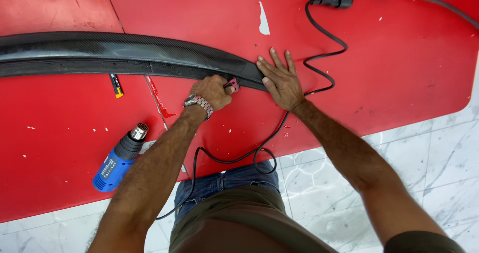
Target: The person uses a red plastic pry tool to remove a black rubber trim strip from the edge of a curved carbon fiber car part. They work along the length of the part, prying and pulling the trim off in sections.
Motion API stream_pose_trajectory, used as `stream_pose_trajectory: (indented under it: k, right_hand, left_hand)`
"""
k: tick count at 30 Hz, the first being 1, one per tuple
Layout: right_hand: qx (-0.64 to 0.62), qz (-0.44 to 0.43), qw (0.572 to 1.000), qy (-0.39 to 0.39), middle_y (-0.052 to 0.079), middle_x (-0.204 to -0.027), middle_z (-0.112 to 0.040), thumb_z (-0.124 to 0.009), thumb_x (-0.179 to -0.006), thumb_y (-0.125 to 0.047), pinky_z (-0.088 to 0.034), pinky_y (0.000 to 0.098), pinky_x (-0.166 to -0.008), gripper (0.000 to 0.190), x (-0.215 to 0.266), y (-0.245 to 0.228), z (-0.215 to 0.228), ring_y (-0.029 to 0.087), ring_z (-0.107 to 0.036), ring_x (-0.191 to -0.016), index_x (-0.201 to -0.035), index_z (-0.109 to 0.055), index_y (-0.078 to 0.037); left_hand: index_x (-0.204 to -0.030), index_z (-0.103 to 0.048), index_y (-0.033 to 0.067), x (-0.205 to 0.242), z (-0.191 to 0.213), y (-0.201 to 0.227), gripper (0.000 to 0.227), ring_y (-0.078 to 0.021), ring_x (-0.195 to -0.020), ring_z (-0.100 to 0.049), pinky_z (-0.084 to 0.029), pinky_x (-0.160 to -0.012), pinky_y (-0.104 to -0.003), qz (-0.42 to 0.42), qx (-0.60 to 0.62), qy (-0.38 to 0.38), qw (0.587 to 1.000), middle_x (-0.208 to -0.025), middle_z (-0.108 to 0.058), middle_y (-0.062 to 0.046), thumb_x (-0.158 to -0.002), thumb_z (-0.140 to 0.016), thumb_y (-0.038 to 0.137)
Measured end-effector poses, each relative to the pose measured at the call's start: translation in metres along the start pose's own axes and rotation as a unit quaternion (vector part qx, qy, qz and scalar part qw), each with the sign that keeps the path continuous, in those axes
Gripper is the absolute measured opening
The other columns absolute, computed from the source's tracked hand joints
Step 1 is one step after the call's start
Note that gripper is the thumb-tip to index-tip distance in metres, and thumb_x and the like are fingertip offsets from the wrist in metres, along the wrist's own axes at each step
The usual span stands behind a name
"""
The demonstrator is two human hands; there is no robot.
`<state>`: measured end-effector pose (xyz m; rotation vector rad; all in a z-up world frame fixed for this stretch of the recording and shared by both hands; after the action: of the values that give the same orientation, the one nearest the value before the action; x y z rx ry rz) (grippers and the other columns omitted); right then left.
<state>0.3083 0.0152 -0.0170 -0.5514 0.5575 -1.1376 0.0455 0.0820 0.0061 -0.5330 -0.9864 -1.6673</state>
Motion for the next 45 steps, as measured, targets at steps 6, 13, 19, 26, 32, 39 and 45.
stream_pose_trajectory:
  k: [6, 13, 19, 26, 32, 39, 45]
  right_hand:
    - [-0.009, 0.003, 1.0, 0.004, 0.003, -0.176, -0.051, -0.04, -0.125, -0.033, 0.001, 0.0597, -0.138, 0.05, 0.0, -0.006, 0.002, 0.033, -0.027, -0.169, -0.171, -0.052, -0.018]
    - [0.005, 0.008, 1.0, 0.006, 0.001, -0.176, -0.049, -0.04, -0.125, -0.034, -0.001, 0.0604, -0.138, 0.05, 0.002, 0.003, -0.005, 0.031, -0.027, -0.169, -0.172, -0.051, -0.02]
    - [0.008, 0.005, 1.0, -0.003, 0.0, -0.176, -0.05, -0.039, -0.125, -0.036, -0.001, 0.0587, -0.138, 0.051, 0.006, 0.005, -0.006, 0.029, -0.027, -0.17, -0.172, -0.052, -0.021]
    - [0.011, 0.003, 1.0, 0.002, 0.001, -0.176, -0.051, -0.039, -0.125, -0.036, -0.002, 0.0597, -0.139, 0.051, 0.006, 0.006, -0.005, 0.03, -0.029, -0.169, -0.172, -0.051, -0.021]
    - [0.014, 0.008, 1.0, -0.002, 0.001, -0.176, -0.05, -0.039, -0.125, -0.036, -0.002, 0.0612, -0.138, 0.051, 0.002, 0.007, -0.003, 0.031, -0.028, -0.169, -0.172, -0.051, -0.02]
    - [0.005, -0.003, 1.0, -0.003, 0.0, -0.177, -0.049, -0.04, -0.125, -0.035, -0.002, 0.0616, -0.138, 0.05, 0.003, 0.005, -0.005, 0.03, -0.028, -0.169, -0.172, -0.05, -0.021]
    - [0.007, -0.009, 1.0, -0.018, -0.001, -0.178, -0.048, -0.036, -0.126, -0.036, 0.0, 0.0607, -0.138, 0.051, 0.003, 0.006, -0.006, 0.03, -0.025, -0.17, -0.173, -0.048, -0.021]
  left_hand:
    - [-0.102, -0.085, 0.0207, 0.0, 0.011, 0.008, 0.031, -0.0413, -0.113, -0.081, -0.063, -0.096, -0.056, -0.003, -0.045, 0.003, 0.999, -0.103, -0.085, -0.014, -0.09, -0.062, 0.038]
    - [-0.106, -0.087, 0.0132, -0.008, 0.021, 0.016, 0.037, -0.039, -0.109, -0.083, -0.066, -0.091, -0.054, -0.042, -0.121, 0.001, 0.992, -0.101, -0.086, -0.015, -0.095, -0.066, 0.041]
    - [-0.11, -0.085, 0.0079, 0.013, 0.026, 0.017, 0.04, -0.0429, -0.111, -0.082, -0.065, -0.094, -0.057, -0.071, -0.127, -0.036, 0.989, -0.105, -0.086, -0.021, -0.099, -0.061, 0.038]
    - [-0.116, -0.08, 0.0148, 0.017, 0.009, -0.005, 0.033, -0.0413, -0.112, -0.082, -0.064, -0.098, -0.058, -0.021, -0.073, 0.018, 0.997, -0.105, -0.085, -0.016, -0.103, -0.061, 0.039]
    - [-0.112, -0.082, 0.0188, -0.01, -0.008, 0.003, 0.034, -0.0389, -0.11, -0.082, -0.065, -0.095, -0.055, -0.005, -0.075, 0.018, 0.997, -0.101, -0.085, -0.014, -0.1, -0.06, 0.042]
    - [-0.106, -0.085, 0.0162, -0.015, -0.003, 0.006, 0.037, -0.0401, -0.107, -0.083, -0.066, -0.09, -0.057, -0.023, -0.101, -0.002, 0.995, -0.098, -0.085, -0.016, -0.096, -0.064, 0.045]
    - [-0.106, -0.088, 0.0142, -0.015, 0.015, 0.015, 0.033, -0.0382, -0.107, -0.084, -0.066, -0.09, -0.053, -0.052, -0.147, -0.005, 0.988, -0.098, -0.086, -0.014, -0.097, -0.068, 0.039]
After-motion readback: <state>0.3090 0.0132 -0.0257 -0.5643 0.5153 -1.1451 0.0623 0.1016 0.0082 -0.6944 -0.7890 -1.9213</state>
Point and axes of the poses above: each hand's wrist, its own x-axis away from the middle knuckle, its own z-axis out of the back of the hand, y = z × x, the point moved 2 cm from there along -x, towards the middle knuckle
